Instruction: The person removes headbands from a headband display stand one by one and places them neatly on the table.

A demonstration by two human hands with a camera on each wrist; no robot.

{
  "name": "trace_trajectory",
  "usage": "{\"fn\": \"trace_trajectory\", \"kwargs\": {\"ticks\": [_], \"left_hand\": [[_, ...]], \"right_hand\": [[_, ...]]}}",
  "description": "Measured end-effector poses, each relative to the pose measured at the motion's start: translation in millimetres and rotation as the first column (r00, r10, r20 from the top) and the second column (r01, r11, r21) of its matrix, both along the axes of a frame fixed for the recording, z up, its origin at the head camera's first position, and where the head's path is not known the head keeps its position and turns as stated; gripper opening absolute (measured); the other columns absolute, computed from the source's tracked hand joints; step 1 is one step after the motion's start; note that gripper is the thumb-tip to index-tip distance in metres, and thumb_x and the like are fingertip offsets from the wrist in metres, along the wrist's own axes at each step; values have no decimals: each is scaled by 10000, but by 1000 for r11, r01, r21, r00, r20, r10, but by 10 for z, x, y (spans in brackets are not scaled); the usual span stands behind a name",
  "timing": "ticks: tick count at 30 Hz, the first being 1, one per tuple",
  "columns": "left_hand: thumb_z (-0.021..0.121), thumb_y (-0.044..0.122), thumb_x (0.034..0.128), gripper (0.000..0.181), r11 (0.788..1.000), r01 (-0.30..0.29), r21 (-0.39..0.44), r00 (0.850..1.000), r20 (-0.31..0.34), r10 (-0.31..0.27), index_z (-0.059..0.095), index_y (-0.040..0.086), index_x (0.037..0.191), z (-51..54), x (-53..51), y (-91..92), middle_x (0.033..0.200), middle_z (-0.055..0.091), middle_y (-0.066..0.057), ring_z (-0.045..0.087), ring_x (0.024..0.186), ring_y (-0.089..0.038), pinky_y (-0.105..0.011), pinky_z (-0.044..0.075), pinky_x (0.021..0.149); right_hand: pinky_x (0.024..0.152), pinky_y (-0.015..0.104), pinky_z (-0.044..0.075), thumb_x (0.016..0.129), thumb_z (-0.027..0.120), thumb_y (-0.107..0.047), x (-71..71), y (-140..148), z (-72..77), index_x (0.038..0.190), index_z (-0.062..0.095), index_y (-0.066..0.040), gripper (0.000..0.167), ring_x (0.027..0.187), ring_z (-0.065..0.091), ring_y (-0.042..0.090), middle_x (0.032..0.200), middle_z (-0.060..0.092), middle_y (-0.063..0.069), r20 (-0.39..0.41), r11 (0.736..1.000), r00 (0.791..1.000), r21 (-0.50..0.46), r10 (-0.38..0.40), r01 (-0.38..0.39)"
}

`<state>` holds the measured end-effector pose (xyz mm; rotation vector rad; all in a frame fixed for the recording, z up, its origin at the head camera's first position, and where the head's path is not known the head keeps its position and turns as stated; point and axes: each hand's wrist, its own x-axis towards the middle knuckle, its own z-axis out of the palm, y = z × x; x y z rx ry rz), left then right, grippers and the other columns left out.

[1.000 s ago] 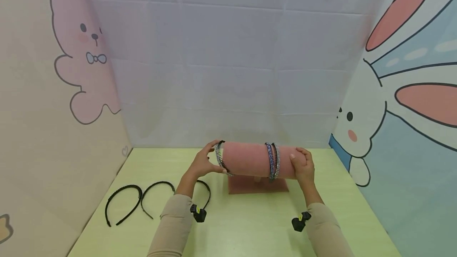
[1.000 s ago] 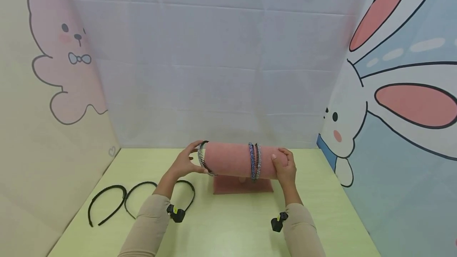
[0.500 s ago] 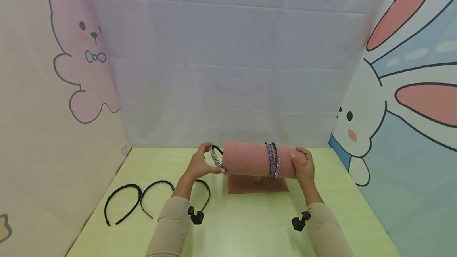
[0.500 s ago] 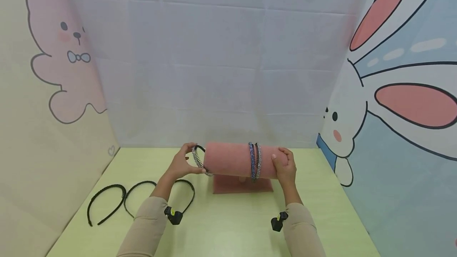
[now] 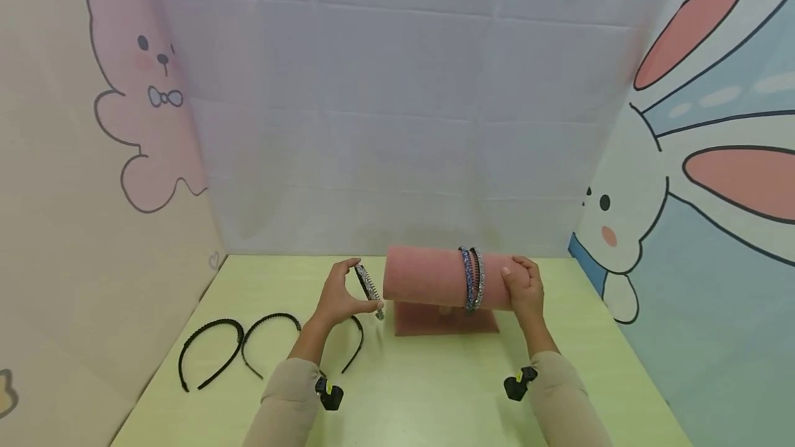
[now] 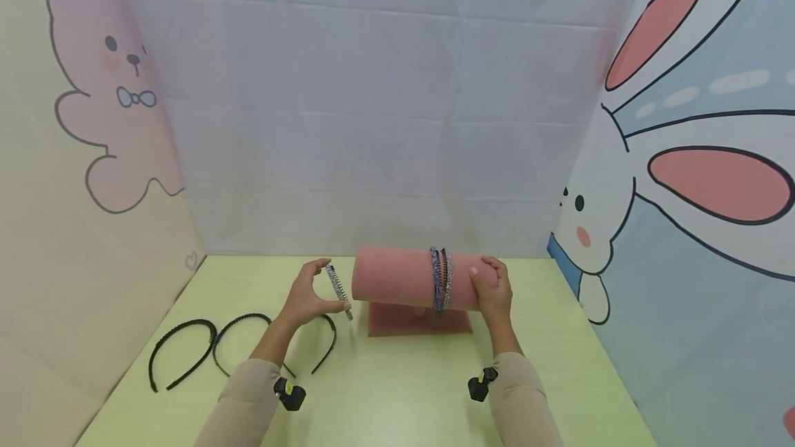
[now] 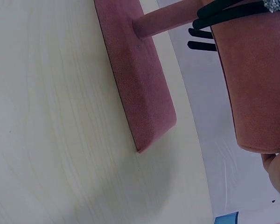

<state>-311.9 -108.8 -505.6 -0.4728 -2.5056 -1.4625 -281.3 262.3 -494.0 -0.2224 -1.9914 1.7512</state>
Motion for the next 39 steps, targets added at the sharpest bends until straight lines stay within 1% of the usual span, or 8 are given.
{"fn": "trace_trajectory", "kwargs": {"ticks": [3,7,11,17,20,23,30,39], "left_hand": [[897,383,543,980,1000,-14,-2,1000,-10,14,432,102,1358,-34,53,-1,1330,413,-89,368,1242,-273,-504,321,983],[893,403,537,965,999,-35,0,999,-11,35,446,110,1341,-92,126,3,1300,416,-79,377,1224,-265,-489,329,978],[891,425,528,954,998,-64,1,998,-27,64,459,120,1321,-128,226,18,1275,401,-83,390,1195,-268,-491,356,949],[894,413,528,933,994,-79,70,996,-33,82,467,103,1297,-147,394,85,1238,366,-119,418,1112,-316,-511,392,888],[895,406,531,921,990,-111,92,994,-13,112,472,110,1293,-169,460,96,1242,354,-121,422,1110,-326,-526,394,881],[895,424,522,924,985,-151,81,989,10,151,479,126,1291,-201,515,88,1252,345,-111,408,1120,-299,-525,393,882],[887,491,492,948,977,-201,77,980,2,201,486,157,1284,-270,609,51,1245,345,-98,378,1139,-266,-504,400,879],[895,453,507,946,963,-259,74,965,-23,262,471,189,1311,-310,761,-32,1236,334,-92,353,1149,-272,-530,404,853]], "right_hand": [[861,330,357,882,632,-222,-5,2,18,1250,497,-77,418,1095,421,173,1267,479,16,7,1000,1000,4,1,-1],[887,349,350,880,642,-265,-106,63,-144,1245,500,-110,422,1123,417,173,1276,479,2,1,1000,1000,-5,-7,7],[887,362,351,878,639,-251,-111,57,-179,1232,511,-114,401,1137,418,191,1277,488,6,-2,1000,1000,18,-21,21],[845,335,363,874,641,-199,-23,8,-22,1223,520,-91,386,1105,429,197,1252,497,-3,-17,1000,1000,12,-8,9],[843,323,361,880,631,-190,36,-46,81,1236,505,-66,398,1095,424,191,1251,490,4,-18,1000,1000,13,-2,2],[841,310,358,883,622,-201,51,-66,104,1246,495,-55,411,1088,422,174,1245,492,-3,-8,1000,1000,27,-7,8],[856,345,360,877,641,-237,-87,50,-128,1236,508,-96,408,1098,427,172,1262,493,1,-3,1000,1000,12,-19,19],[841,345,366,870,650,-273,-107,53,-178,1218,517,-119,403,1082,440,173,1248,503,-14,-31,999,999,15,-30,30]]}}
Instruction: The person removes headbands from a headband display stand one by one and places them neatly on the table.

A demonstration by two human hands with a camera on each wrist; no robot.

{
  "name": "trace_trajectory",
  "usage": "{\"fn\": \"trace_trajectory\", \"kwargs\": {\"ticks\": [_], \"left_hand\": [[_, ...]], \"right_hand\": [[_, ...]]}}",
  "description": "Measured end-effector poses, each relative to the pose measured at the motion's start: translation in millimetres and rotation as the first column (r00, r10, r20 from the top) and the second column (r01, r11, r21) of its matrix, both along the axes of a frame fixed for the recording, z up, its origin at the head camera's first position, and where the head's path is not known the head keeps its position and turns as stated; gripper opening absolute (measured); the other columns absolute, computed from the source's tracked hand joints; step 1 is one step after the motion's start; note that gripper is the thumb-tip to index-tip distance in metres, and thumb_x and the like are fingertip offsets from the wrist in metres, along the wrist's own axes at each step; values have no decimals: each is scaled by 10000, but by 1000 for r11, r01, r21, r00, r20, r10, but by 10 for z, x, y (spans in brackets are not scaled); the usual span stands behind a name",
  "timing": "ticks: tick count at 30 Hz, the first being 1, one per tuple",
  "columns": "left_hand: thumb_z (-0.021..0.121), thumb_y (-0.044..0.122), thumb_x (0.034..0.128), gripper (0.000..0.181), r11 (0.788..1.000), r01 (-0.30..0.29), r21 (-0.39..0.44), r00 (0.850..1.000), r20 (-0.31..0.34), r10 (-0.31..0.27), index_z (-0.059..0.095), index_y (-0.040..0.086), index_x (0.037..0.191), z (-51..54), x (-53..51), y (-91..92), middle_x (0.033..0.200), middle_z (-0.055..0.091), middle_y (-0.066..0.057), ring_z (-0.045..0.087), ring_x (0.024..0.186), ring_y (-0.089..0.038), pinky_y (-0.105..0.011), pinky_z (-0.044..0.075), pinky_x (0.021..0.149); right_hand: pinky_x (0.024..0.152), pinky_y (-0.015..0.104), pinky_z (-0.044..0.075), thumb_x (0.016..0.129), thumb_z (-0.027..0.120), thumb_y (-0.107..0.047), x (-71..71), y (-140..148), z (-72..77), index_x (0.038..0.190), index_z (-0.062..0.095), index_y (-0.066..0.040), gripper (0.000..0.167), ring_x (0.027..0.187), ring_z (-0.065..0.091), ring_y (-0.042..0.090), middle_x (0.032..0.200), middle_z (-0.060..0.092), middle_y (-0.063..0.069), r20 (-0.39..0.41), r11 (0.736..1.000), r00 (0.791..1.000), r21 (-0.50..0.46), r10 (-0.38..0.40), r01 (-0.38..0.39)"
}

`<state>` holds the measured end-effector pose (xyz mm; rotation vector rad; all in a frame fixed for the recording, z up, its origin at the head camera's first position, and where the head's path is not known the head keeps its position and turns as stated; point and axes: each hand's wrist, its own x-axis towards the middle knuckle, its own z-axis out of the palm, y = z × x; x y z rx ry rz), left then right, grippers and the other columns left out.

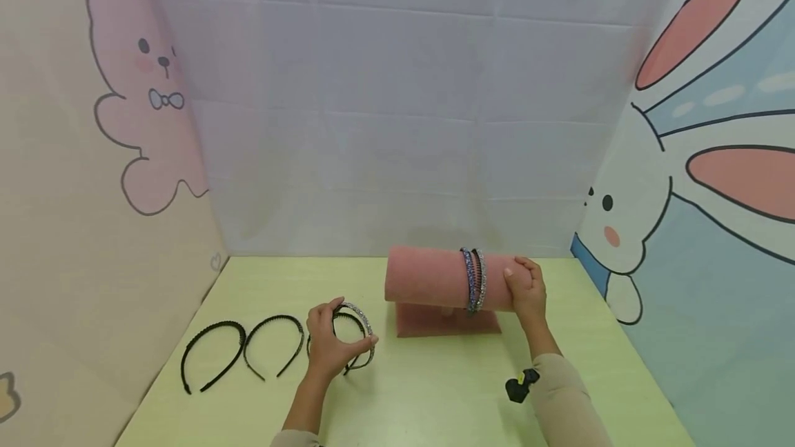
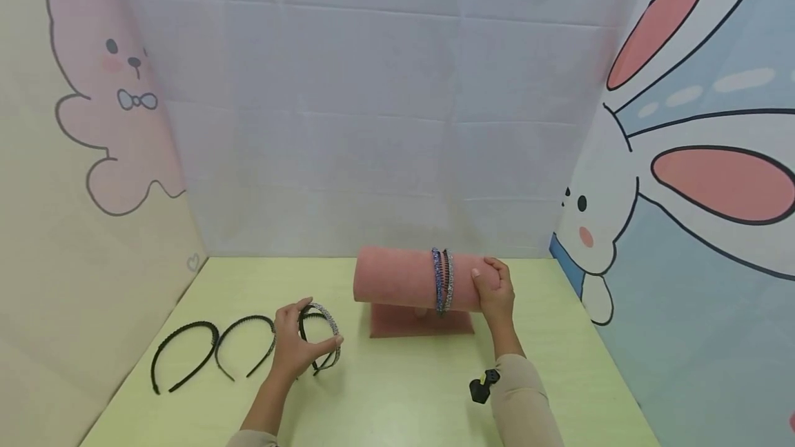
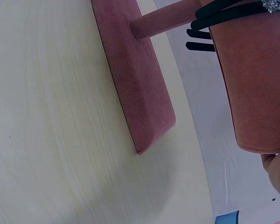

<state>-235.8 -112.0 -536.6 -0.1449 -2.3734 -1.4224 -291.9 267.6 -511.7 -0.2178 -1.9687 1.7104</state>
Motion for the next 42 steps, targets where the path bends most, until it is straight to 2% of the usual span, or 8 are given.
{"fn": "trace_trajectory", "kwargs": {"ticks": [8,17,21,27,30,36,39,42], "left_hand": [[909,384,506,941,998,-70,0,994,-81,70,489,163,1319,-44,113,-65,1188,361,-104,323,1142,-274,-491,368,861],[924,353,479,976,989,-149,-14,983,-106,147,484,117,1317,-122,276,-169,1190,378,-123,301,1134,-300,-479,349,821],[928,339,459,973,983,-183,-30,969,-175,176,483,49,1275,-148,301,-221,1185,411,-155,334,1118,-313,-467,317,838],[934,283,414,933,970,-235,-58,932,-295,208,515,-11,1195,-193,330,-371,1126,447,-203,372,1057,-331,-474,269,808],[935,269,416,924,962,-264,-61,933,-267,240,519,5,1198,-208,372,-453,1130,433,-207,363,1055,-337,-479,282,787],[926,214,448,883,938,-345,-22,921,-199,334,521,11,1206,-233,457,-594,1122,422,-224,345,1048,-383,-547,282,776],[920,237,487,878,912,-409,12,907,-101,408,508,18,1231,-230,521,-652,1152,394,-238,311,1073,-414,-575,278,784],[908,293,526,884,881,-473,17,881,25,472,487,36,1259,-227,598,-720,1197,365,-241,267,1127,-436,-600,272,811]], "right_hand": [[839,335,367,880,639,-246,-4,-1,3,1217,512,-108,386,1068,438,168,1244,500,-10,3,1000,1000,-2,9,-9],[856,303,360,875,650,-244,-23,5,12,1225,510,-106,402,1105,426,148,1237,495,-40,8,1000,1000,-8,6,-6],[855,286,356,873,646,-210,7,1,63,1225,527,-105,387,1092,426,131,1229,500,-36,-1,1000,1000,-13,9,-9],[860,281,353,881,634,-185,72,-59,146,1215,526,-93,363,1090,424,118,1220,502,-49,-4,999,1000,-32,26,-26],[851,297,361,875,646,-204,-12,-5,17,1215,516,-91,381,1089,431,139,1225,503,-34,-15,999,1000,-27,24,-24],[842,326,373,877,643,-233,-22,-6,14,1216,512,-98,388,1094,431,173,1241,496,-7,-16,1000,1000,-10,20,-20],[846,330,370,871,651,-250,-11,-12,23,1216,513,-105,399,1094,430,170,1238,496,-17,1,1000,1000,-26,15,-15],[856,336,364,868,656,-265,-5,-9,22,1219,510,-105,413,1101,426,163,1241,492,-32,16,999,1000,-33,16,-15]]}}
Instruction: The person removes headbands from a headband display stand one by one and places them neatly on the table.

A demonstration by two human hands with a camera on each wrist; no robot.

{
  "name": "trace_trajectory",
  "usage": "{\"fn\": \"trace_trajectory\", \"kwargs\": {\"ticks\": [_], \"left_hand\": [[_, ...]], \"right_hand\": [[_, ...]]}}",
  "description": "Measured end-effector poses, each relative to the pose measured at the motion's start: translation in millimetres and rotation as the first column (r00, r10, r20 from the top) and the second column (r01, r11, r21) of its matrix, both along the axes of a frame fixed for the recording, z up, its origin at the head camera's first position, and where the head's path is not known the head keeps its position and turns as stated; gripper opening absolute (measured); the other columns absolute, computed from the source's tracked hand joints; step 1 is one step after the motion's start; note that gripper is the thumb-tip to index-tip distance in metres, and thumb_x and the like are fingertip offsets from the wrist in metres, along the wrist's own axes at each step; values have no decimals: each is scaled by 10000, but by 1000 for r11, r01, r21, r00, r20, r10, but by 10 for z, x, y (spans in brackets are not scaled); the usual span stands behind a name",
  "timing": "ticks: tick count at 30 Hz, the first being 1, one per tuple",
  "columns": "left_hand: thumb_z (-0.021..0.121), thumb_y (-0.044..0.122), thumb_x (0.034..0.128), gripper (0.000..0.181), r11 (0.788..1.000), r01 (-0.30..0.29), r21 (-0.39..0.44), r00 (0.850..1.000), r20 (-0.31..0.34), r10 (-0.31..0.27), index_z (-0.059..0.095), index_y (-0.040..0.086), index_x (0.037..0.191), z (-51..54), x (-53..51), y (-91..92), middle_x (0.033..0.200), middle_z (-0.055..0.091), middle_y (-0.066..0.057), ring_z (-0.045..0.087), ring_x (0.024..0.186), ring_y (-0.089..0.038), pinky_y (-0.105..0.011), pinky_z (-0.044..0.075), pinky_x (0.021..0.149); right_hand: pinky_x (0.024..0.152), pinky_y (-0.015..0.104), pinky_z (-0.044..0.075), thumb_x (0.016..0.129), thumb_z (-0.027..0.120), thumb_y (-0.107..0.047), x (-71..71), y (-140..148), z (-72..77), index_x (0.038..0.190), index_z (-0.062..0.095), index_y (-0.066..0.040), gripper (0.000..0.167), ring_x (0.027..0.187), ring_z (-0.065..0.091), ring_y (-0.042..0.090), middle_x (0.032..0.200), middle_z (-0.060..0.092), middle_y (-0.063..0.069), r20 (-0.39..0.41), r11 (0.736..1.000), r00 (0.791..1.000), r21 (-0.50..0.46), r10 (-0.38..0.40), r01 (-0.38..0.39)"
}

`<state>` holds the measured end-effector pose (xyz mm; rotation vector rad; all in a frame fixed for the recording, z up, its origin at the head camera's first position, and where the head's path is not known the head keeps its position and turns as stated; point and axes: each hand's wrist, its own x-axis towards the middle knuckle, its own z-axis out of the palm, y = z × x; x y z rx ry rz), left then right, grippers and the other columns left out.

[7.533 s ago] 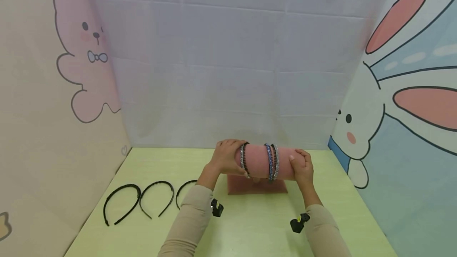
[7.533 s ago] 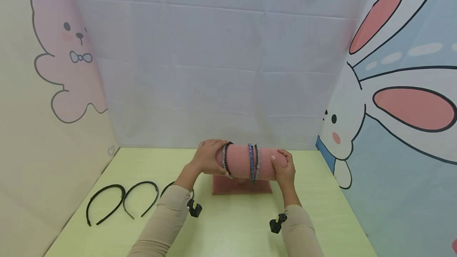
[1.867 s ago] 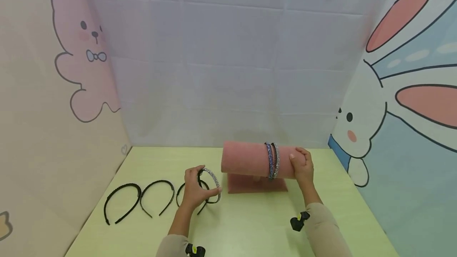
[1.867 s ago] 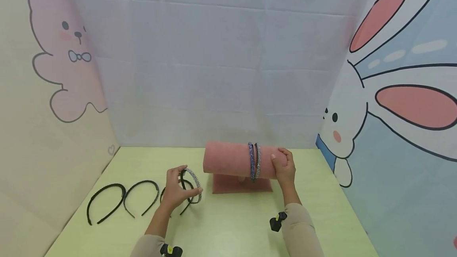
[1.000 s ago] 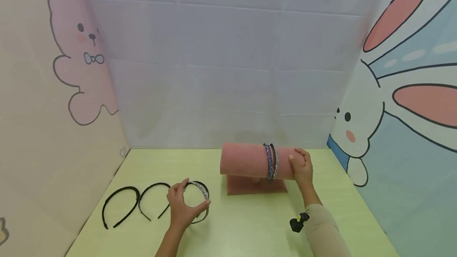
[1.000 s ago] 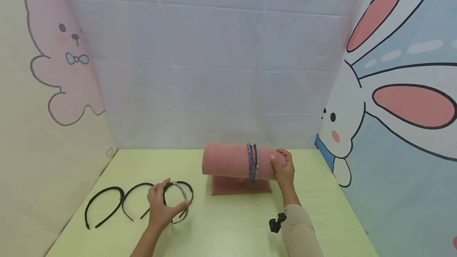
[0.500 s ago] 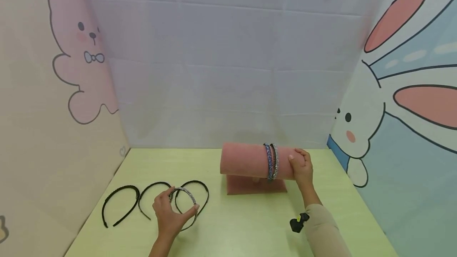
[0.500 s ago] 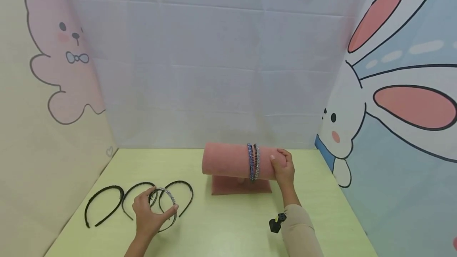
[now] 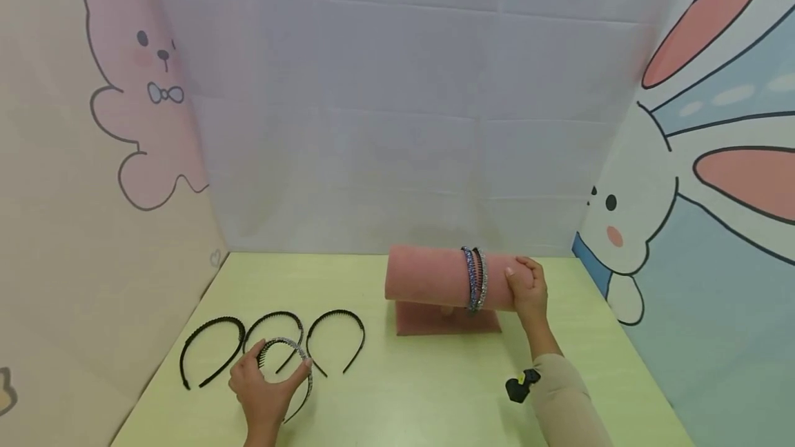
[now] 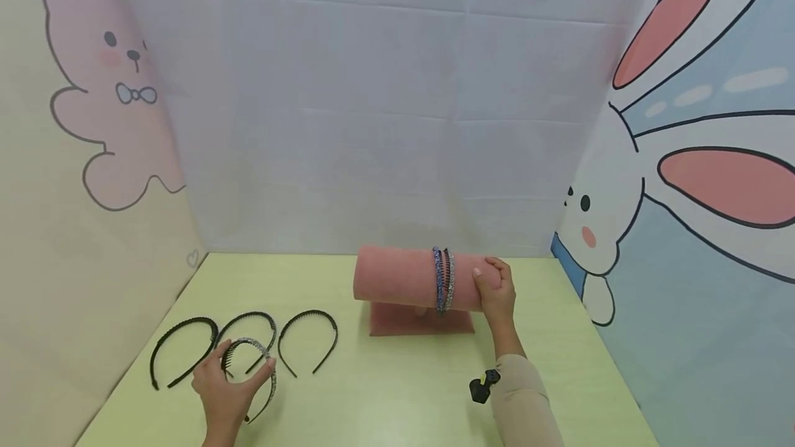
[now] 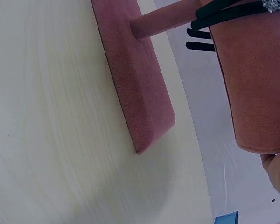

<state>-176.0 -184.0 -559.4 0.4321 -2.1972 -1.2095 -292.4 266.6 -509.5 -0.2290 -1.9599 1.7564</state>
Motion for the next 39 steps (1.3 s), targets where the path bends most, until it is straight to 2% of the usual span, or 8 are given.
{"fn": "trace_trajectory", "kwargs": {"ticks": [2,6,13,20,27,35,39], "left_hand": [[900,337,544,898,999,-35,30,997,69,33,470,48,1277,-3,52,-47,1225,345,-240,240,1153,-443,-615,264,821],[889,402,547,934,994,-97,58,986,142,88,456,49,1296,-1,130,-153,1237,330,-251,230,1155,-450,-639,238,829],[867,455,566,984,983,-175,58,965,208,160,423,36,1336,58,244,-367,1287,323,-282,212,1170,-466,-658,180,866],[848,544,531,1074,969,-241,49,927,307,215,386,62,1373,71,349,-511,1304,262,-313,193,1188,-478,-634,196,873],[852,528,537,1042,963,-265,43,924,298,240,412,60,1358,70,376,-607,1302,265,-318,195,1177,-478,-640,185,866],[851,546,530,1063,972,-236,19,928,302,219,415,58,1368,22,335,-679,1312,286,-311,202,1167,-488,-684,180,818],[840,561,538,1054,970,-245,-2,918,321,232,414,61,1363,10,331,-742,1313,280,-313,201,1165,-493,-679,184,818]], "right_hand": [[860,333,364,868,656,-268,2,-1,3,1221,508,-106,416,1108,424,157,1245,489,-40,6,1000,1000,-4,3,-3],[853,307,361,872,654,-254,5,3,4,1222,508,-112,404,1108,421,138,1240,485,-62,10,1000,1000,-21,5,-5],[864,293,353,877,648,-254,9,11,-3,1223,509,-113,399,1109,419,129,1224,486,-68,3,1000,1000,-14,4,-4],[886,313,348,876,645,-232,10,12,-23,1213,511,-99,386,1116,421,148,1220,500,-42,3,1000,1000,2,-9,9],[862,287,348,876,649,-228,26,-29,34,1237,494,-80,420,1083,423,141,1193,496,-62,28,1000,1000,-20,14,-13],[854,289,347,874,629,-178,197,-120,268,1213,494,-27,394,1074,425,139,1126,505,-115,4,1000,1000,14,-16,16],[841,258,348,876,631,-181,204,-140,279,1209,485,-15,399,1054,428,114,1103,495,-152,-8,1000,1000,0,-1,1]]}}
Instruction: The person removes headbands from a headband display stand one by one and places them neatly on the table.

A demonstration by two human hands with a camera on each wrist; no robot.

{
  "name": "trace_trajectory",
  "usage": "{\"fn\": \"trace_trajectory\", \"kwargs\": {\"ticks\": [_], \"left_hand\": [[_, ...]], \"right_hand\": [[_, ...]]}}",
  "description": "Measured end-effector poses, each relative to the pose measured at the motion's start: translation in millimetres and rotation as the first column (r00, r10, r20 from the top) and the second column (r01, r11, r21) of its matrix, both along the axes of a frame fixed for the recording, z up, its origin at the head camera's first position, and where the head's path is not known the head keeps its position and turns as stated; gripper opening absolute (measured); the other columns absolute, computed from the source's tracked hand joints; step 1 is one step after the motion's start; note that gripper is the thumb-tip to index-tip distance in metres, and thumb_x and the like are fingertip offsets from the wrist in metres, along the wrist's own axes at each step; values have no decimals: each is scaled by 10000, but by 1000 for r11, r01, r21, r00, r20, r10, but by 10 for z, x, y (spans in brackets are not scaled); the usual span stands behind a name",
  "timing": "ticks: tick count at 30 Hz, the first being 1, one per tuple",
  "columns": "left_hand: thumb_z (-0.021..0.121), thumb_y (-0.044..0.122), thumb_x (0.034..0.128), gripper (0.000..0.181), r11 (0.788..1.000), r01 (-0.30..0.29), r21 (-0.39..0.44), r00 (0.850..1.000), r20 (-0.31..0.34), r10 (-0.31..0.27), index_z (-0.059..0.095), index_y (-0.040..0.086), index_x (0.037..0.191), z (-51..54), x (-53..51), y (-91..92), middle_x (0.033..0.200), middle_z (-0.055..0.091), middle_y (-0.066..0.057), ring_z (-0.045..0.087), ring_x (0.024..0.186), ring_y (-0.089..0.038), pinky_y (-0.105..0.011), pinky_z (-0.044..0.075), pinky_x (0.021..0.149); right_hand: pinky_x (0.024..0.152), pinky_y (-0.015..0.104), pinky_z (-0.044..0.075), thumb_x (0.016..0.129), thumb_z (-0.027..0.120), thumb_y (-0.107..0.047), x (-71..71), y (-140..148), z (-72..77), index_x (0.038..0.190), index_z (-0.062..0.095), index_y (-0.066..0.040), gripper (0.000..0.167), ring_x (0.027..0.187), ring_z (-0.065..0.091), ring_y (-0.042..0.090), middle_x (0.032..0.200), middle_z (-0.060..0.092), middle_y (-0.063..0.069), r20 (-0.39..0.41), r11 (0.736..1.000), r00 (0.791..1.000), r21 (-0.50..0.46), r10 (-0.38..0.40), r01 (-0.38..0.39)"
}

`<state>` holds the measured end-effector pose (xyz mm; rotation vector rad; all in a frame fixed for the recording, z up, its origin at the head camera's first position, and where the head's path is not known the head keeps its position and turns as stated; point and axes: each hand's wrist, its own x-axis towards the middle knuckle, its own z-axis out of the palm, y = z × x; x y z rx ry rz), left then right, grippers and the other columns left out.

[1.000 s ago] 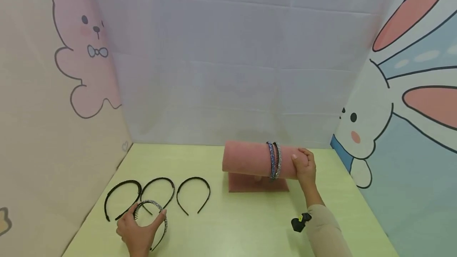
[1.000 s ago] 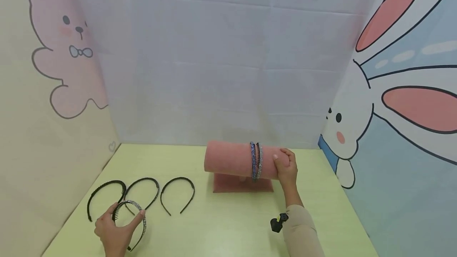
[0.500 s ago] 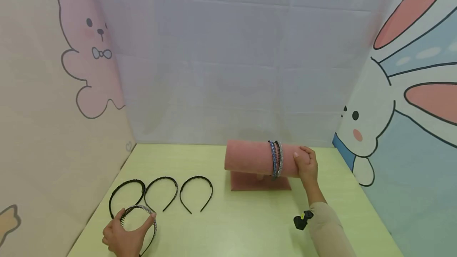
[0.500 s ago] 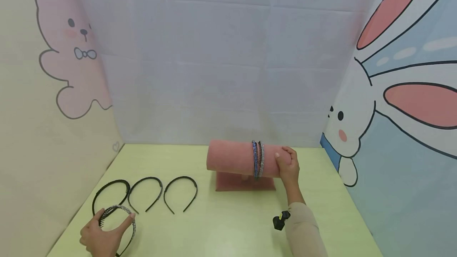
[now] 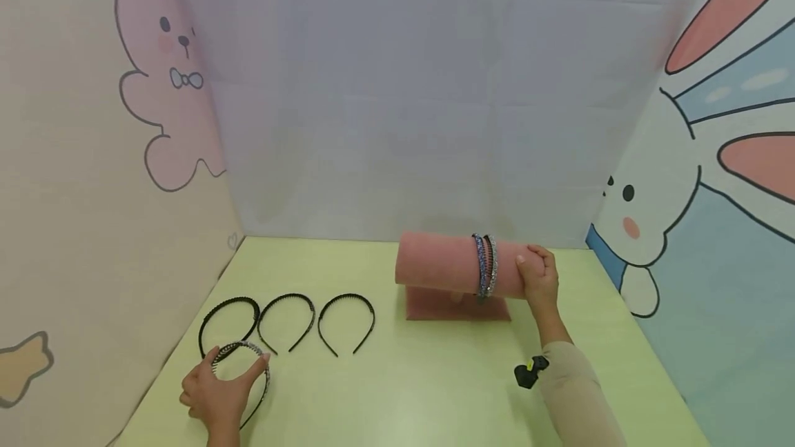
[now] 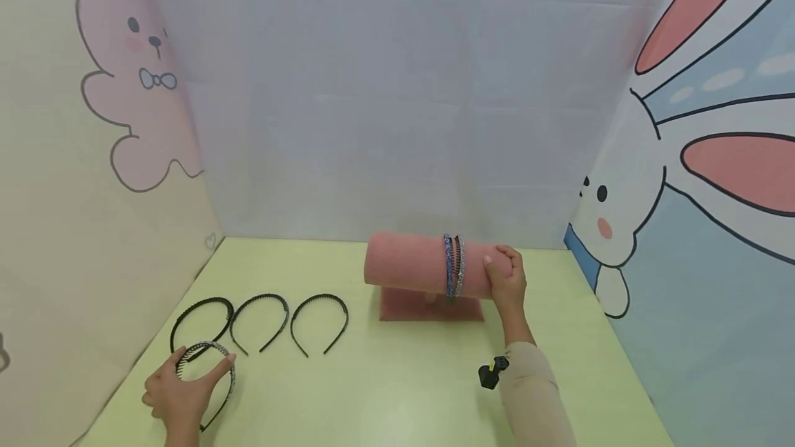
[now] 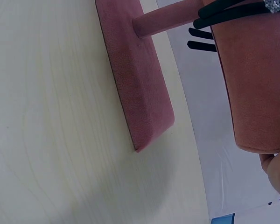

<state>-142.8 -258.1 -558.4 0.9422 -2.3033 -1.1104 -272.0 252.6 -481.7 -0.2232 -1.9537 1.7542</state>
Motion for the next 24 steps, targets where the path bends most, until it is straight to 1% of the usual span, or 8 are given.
{"fn": "trace_trajectory", "kwargs": {"ticks": [5,6,10,12,13,16,20,24], "left_hand": [[817,604,534,1074,1000,-17,-20,998,62,18,403,61,1363,8,-27,-124,1314,258,-336,204,1165,-513,-676,187,823],[809,618,533,1083,999,-19,-26,997,78,21,399,58,1365,0,-27,-158,1312,255,-342,206,1162,-517,-676,190,820],[766,684,525,1126,999,-14,-46,988,150,20,381,46,1369,-77,-19,-324,1309,240,-352,201,1150,-530,-680,196,805],[748,711,519,1147,999,-7,-48,981,192,16,369,36,1366,-125,-11,-407,1313,227,-358,189,1150,-535,-684,190,805],[746,717,512,1155,999,-4,-47,978,209,14,367,32,1363,-143,-3,-441,1315,223,-358,182,1152,-536,-685,187,807],[746,722,502,1167,999,12,-41,967,256,-1,363,16,1348,-180,23,-517,1313,208,-375,162,1155,-550,-693,172,811],[739,741,481,1191,998,44,-34,947,318,-31,351,1,1330,-229,48,-587,1295,178,-414,136,1149,-584,-710,155,813],[714,777,456,1232,997,65,-30,927,371,-49,333,-1,1332,-273,28,-630,1298,150,-422,112,1162,-597,-721,142,831]], "right_hand": [[854,273,352,875,634,-182,-47,-5,6,1207,487,-12,402,1062,431,132,1118,498,-133,-3,1000,1000,2,0,0],[862,283,351,873,640,-192,-75,14,-32,1214,489,-23,409,1071,428,133,1128,497,-125,2,1000,1000,1,-3,3],[894,307,337,871,642,-181,-73,9,-27,1214,489,-19,409,1096,418,143,1137,494,-111,10,1000,1000,-4,-6,6],[893,298,333,872,642,-171,-63,6,-20,1211,492,-15,403,1092,417,135,1126,496,-124,-1,1000,1000,-7,0,0],[893,296,332,872,637,-157,-35,-14,19,1205,490,-2,395,1093,418,139,1119,497,-126,-6,1000,1000,-6,0,0],[903,295,327,873,637,-166,-32,-6,20,1205,495,-7,394,1108,416,147,1127,497,-121,-4,1000,1000,9,-4,4],[919,302,323,877,634,-191,-31,4,11,1214,490,-19,405,1126,411,157,1147,490,-102,17,1000,1000,21,-10,9],[911,293,326,878,631,-187,-34,3,6,1214,484,-13,405,1115,411,147,1149,492,-92,12,1000,1000,4,0,0]]}}
